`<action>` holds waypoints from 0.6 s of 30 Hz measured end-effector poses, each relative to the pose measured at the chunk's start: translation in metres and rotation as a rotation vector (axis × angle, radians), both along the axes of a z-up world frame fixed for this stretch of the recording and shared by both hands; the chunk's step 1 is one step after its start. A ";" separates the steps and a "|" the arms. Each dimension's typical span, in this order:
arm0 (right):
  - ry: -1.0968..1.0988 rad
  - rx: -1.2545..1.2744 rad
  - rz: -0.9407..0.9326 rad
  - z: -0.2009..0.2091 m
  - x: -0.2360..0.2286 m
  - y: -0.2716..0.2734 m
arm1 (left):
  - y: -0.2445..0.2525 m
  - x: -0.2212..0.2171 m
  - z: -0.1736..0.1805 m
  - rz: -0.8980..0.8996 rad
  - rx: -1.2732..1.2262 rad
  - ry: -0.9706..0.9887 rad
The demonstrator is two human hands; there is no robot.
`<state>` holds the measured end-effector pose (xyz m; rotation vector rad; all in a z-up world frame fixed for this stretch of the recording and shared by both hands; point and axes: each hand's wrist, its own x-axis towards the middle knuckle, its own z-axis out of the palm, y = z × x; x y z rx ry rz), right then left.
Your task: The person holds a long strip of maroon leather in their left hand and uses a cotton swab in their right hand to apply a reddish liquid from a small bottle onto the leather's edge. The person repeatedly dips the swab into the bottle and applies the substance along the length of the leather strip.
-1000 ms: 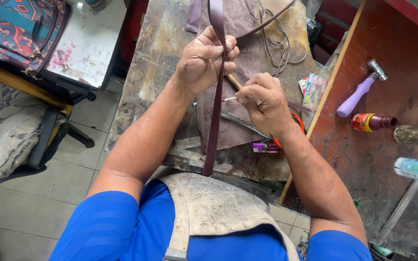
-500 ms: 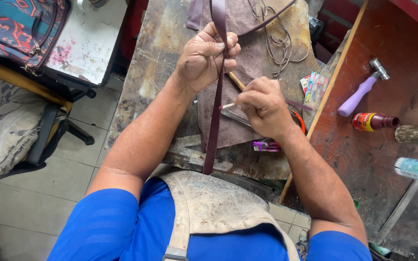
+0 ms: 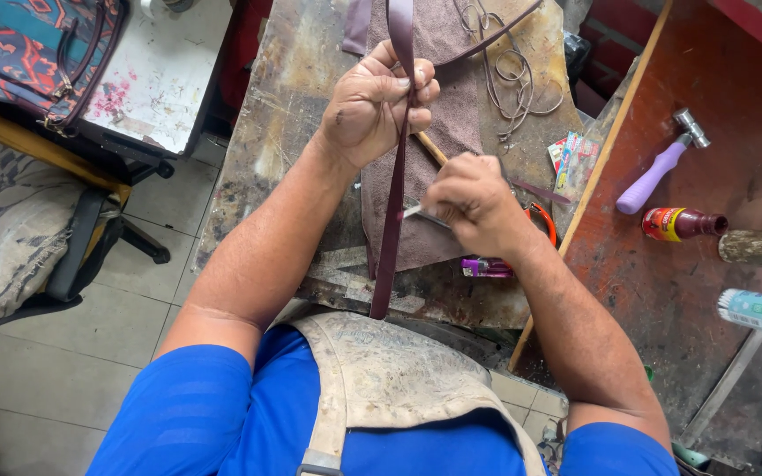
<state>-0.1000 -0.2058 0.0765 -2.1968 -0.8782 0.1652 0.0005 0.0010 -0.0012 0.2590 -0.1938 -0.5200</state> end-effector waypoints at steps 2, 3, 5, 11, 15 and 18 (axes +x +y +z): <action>-0.049 0.026 -0.061 0.001 0.003 0.003 | -0.001 0.001 -0.002 -0.003 0.006 0.000; -0.101 0.051 -0.122 0.002 0.004 0.004 | -0.002 0.002 -0.003 -0.006 0.011 -0.004; -0.026 -0.043 -0.028 -0.002 -0.002 -0.001 | -0.001 0.002 -0.005 -0.004 0.008 0.010; 0.045 -0.024 -0.017 -0.006 -0.008 -0.007 | 0.001 0.001 -0.003 -0.001 0.025 0.017; 0.042 -0.045 -0.071 -0.006 -0.009 -0.007 | -0.001 0.002 -0.003 0.002 0.018 -0.003; 0.027 -0.072 -0.070 -0.007 -0.009 -0.006 | 0.001 0.002 -0.004 0.011 0.049 0.016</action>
